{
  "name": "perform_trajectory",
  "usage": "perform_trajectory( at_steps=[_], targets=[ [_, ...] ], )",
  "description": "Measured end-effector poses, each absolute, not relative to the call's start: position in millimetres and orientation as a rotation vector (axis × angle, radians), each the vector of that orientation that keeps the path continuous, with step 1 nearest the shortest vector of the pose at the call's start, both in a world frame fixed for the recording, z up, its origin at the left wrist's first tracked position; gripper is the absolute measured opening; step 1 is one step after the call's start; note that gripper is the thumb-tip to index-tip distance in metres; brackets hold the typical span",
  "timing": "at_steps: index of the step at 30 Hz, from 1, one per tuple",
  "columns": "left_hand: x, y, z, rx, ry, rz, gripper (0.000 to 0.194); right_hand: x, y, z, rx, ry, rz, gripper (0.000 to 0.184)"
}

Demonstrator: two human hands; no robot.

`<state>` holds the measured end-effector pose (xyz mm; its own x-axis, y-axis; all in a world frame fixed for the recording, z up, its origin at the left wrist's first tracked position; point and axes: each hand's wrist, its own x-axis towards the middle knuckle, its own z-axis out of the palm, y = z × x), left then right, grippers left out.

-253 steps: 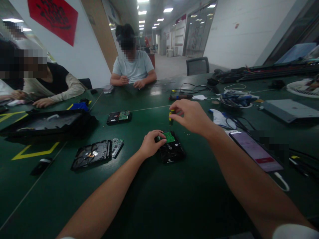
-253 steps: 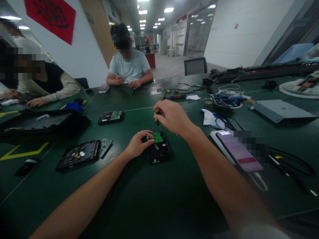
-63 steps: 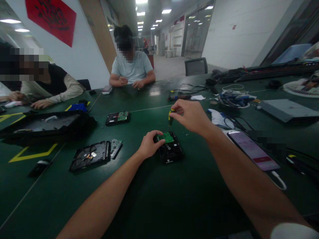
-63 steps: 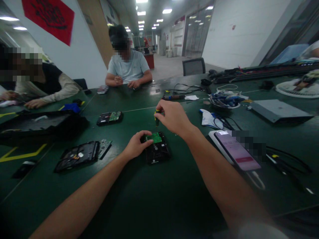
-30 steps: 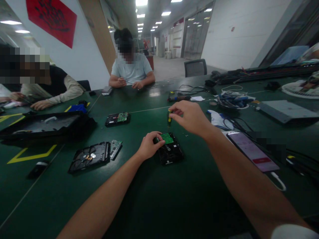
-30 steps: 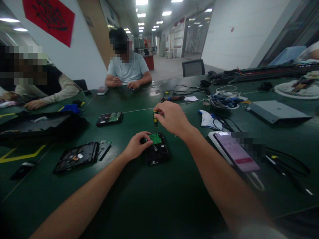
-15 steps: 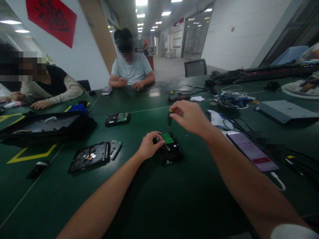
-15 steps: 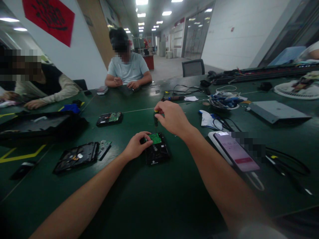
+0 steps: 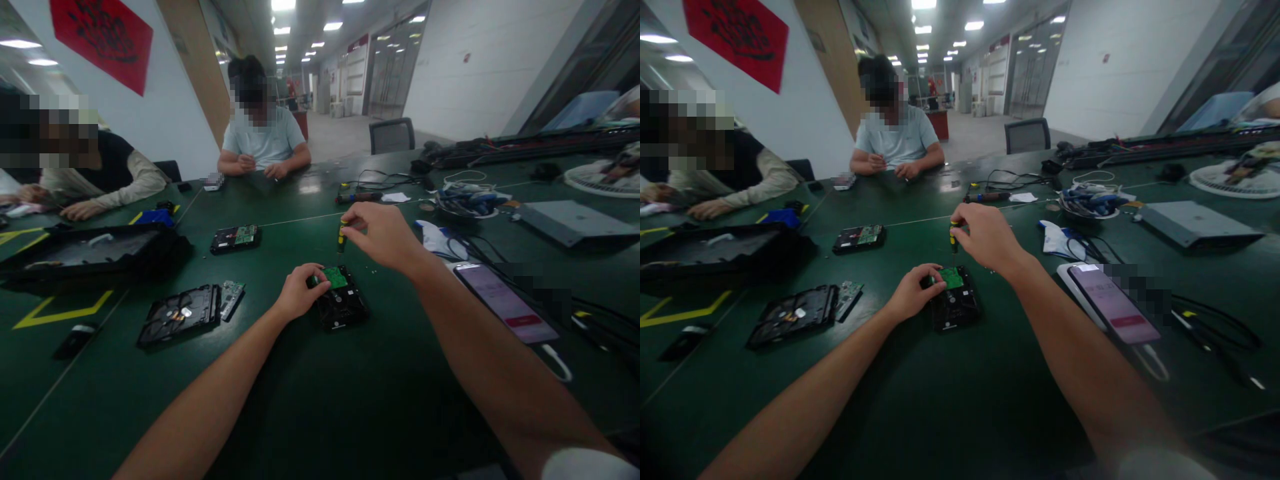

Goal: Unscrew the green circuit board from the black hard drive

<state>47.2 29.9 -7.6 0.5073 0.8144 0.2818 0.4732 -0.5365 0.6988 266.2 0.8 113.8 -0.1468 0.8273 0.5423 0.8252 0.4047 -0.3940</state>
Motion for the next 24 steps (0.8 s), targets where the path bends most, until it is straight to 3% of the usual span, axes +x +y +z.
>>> perform_trajectory(
  at_steps=[6, 24],
  targets=[
    [46.8, 30.0, -9.2, 2.175, 1.054, 0.824, 0.01, 264.6, 0.3, 113.1, -1.406, -1.881, 0.111, 0.01],
    [46.6, 31.6, -10.0, 2.225, 0.98, 0.84, 0.006, 264.2, -0.7, 115.3, -1.418, -1.981, -0.019, 0.014]
  ],
)
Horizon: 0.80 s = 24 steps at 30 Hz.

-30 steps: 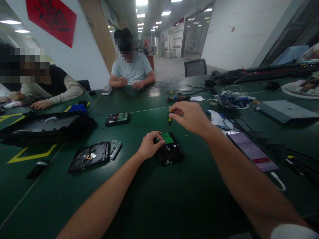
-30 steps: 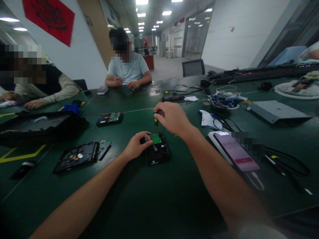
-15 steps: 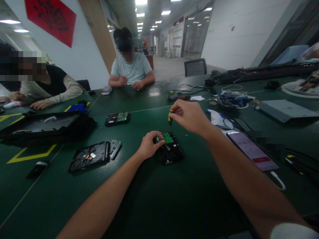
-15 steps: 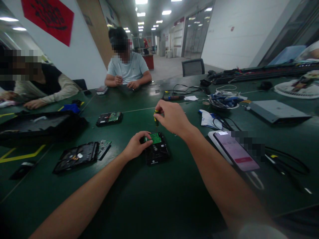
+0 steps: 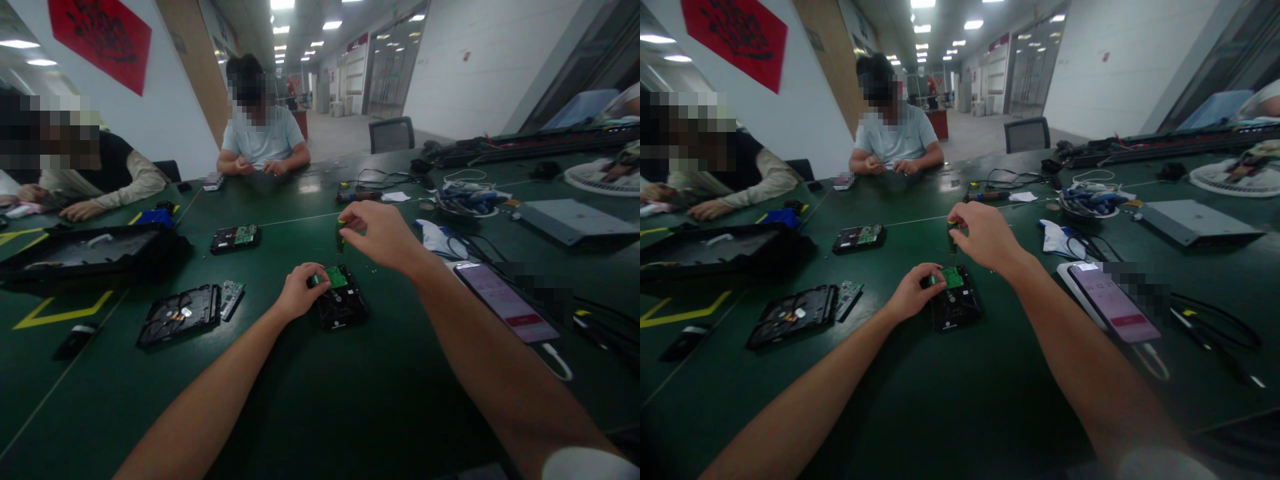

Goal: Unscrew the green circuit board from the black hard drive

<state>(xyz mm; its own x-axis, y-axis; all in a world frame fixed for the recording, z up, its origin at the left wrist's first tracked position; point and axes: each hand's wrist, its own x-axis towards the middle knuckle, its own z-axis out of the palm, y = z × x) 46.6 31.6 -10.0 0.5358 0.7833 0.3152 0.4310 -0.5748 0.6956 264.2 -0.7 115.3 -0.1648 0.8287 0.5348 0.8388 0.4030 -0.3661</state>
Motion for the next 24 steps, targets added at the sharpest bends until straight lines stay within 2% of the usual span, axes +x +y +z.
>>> perform_trajectory(
  at_steps=[24],
  targets=[
    [46.0, 32.3, -11.5, 2.23, 0.99, 0.827, 0.008, 262.5, -0.9, 114.2, -1.379, -1.944, 0.083, 0.01]
  ],
)
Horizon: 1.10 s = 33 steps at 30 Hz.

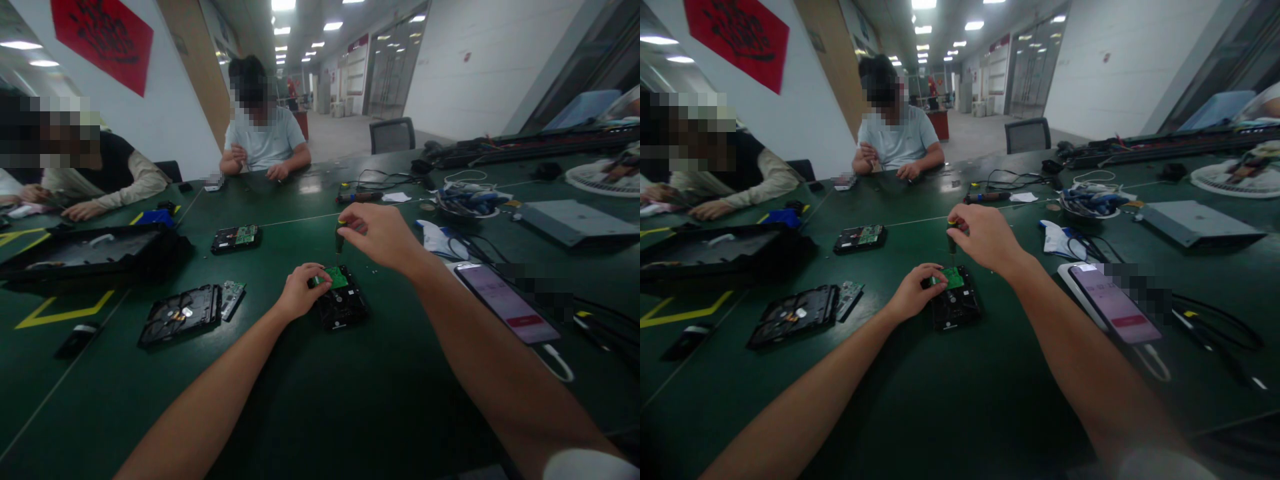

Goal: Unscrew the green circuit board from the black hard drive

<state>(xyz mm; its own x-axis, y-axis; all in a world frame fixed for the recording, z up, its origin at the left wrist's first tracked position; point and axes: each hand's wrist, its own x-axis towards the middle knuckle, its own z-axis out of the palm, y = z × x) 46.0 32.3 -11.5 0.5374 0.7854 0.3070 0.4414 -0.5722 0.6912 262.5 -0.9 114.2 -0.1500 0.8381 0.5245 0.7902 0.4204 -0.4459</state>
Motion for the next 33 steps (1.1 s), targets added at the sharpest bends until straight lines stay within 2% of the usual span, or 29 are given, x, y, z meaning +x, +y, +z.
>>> perform_trajectory(
  at_steps=[14, 22, 33],
  targets=[
    [46.1, 33.8, -13.4, 2.254, 0.995, 0.819, 0.008, 265.1, 1.2, 112.5, -1.382, -1.982, -0.014, 0.011],
    [45.7, 34.0, -13.2, 2.243, 0.997, 0.813, 0.007, 263.7, 1.4, 112.0, -1.389, -1.922, 0.078, 0.014],
    [46.1, 34.0, -14.0, 2.232, 1.001, 0.829, 0.007, 264.5, 1.5, 111.2, -1.395, -1.936, 0.018, 0.014]
  ],
)
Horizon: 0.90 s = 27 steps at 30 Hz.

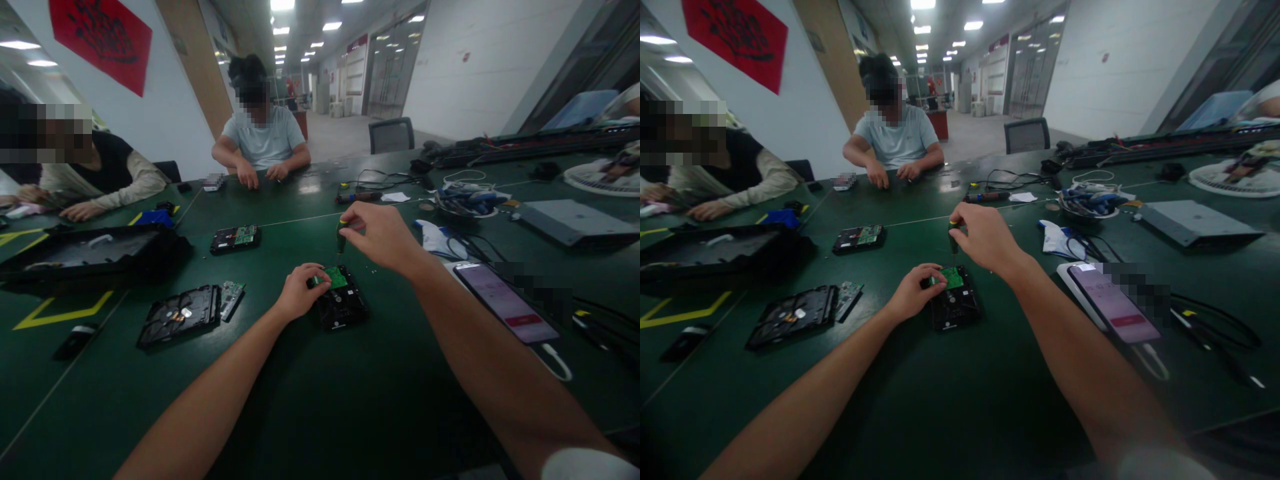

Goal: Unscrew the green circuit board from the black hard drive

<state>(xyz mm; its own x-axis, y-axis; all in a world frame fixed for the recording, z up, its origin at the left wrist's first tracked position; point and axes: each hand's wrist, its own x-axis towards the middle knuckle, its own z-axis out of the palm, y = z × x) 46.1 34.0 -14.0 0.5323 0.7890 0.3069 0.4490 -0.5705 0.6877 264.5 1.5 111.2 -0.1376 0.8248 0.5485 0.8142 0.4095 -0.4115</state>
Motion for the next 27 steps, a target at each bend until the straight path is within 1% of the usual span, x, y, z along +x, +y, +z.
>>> perform_trajectory(
  at_steps=[8, 15, 22, 27],
  targets=[
    [47.7, 31.9, -9.3, 2.236, 1.01, 0.804, 0.005, 263.6, 2.3, 110.9, -1.362, -1.973, 0.013, 0.013],
    [46.3, 33.3, -11.0, 2.227, 0.994, 0.823, 0.007, 260.3, 1.6, 111.5, -1.384, -1.917, 0.088, 0.013],
    [45.7, 32.3, -8.9, 2.203, 1.01, 0.809, 0.006, 258.7, -2.6, 116.5, -1.394, -2.0, 0.007, 0.013],
    [45.2, 33.2, -6.2, 2.181, 0.992, 0.795, 0.006, 257.5, -1.3, 117.0, -1.422, -1.993, 0.031, 0.01]
  ],
)
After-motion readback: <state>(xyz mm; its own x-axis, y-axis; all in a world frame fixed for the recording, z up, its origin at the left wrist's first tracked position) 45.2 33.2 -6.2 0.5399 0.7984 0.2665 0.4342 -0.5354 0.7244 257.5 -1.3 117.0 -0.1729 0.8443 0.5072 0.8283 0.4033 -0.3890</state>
